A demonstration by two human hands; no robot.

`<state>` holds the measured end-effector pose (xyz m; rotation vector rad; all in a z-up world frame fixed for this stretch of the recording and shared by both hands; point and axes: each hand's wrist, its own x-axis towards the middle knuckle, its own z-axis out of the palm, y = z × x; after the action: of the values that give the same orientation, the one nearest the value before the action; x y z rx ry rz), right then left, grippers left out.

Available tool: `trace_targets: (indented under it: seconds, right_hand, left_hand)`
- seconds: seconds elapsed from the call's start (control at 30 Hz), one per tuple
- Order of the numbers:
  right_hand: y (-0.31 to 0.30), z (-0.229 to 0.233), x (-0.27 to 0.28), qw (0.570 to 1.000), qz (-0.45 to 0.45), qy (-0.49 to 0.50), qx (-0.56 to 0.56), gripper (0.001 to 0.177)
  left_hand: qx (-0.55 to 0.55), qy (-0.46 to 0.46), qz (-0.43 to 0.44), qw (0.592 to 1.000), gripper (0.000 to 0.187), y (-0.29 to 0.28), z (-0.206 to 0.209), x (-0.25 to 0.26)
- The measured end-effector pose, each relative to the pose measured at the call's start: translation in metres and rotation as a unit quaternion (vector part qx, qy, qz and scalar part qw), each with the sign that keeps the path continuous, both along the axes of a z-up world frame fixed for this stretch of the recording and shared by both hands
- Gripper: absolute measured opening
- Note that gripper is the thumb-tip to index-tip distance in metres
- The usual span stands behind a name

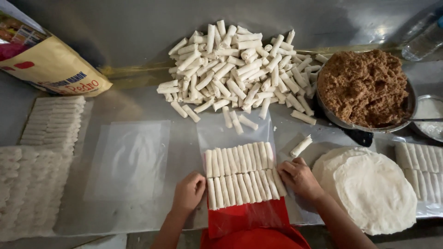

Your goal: Arranging small cylindrical food items into rows on a tray and sliding them into plastic bags for packaging.

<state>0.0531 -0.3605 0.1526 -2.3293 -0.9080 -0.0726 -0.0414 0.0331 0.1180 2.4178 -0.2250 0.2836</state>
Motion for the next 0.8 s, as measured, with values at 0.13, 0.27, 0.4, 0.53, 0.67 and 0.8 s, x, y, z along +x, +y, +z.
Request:
trace_targets:
  seconds: [0.13, 0.27, 0.4, 0.53, 0.67, 0.8]
  right_hand:
    - [0.000, 0.008, -0.007, 1.000, 0.010, -0.020, -0.014, 0.009]
    - [0.001, 0.028, -0.022, 0.998, -0.015, 0.030, -0.053, 0.007]
    - [-0.006, 0.016, -0.025, 0.998, -0.004, 0.011, -0.060, 0.009]
    - [-0.005, -0.008, -0.034, 0.988, -0.082, -0.029, -0.128, 0.009]
    - [0.037, 0.006, -0.069, 0.976, -0.114, -0.117, -0.145, 0.031]
    - [0.105, -0.011, -0.112, 0.994, -0.013, 0.108, -0.030, 0.010]
  left_hand:
    - [-0.002, 0.083, -0.002, 0.997, 0.015, -0.003, 0.013, -0.014]
    - [0.011, 0.197, 0.020, 0.980, 0.016, -0.013, 0.033, -0.030]
    - [0.037, 0.203, 0.011, 0.978, 0.016, -0.015, 0.024, -0.039]
    - [-0.011, 0.181, 0.034, 0.983, 0.018, -0.016, 0.007, -0.042]
    - [-0.034, 0.165, 0.052, 0.984, 0.011, -0.016, 0.005, -0.041]
    - [-0.032, 0.131, 0.034, 0.990, 0.014, -0.020, 0.010, -0.042]
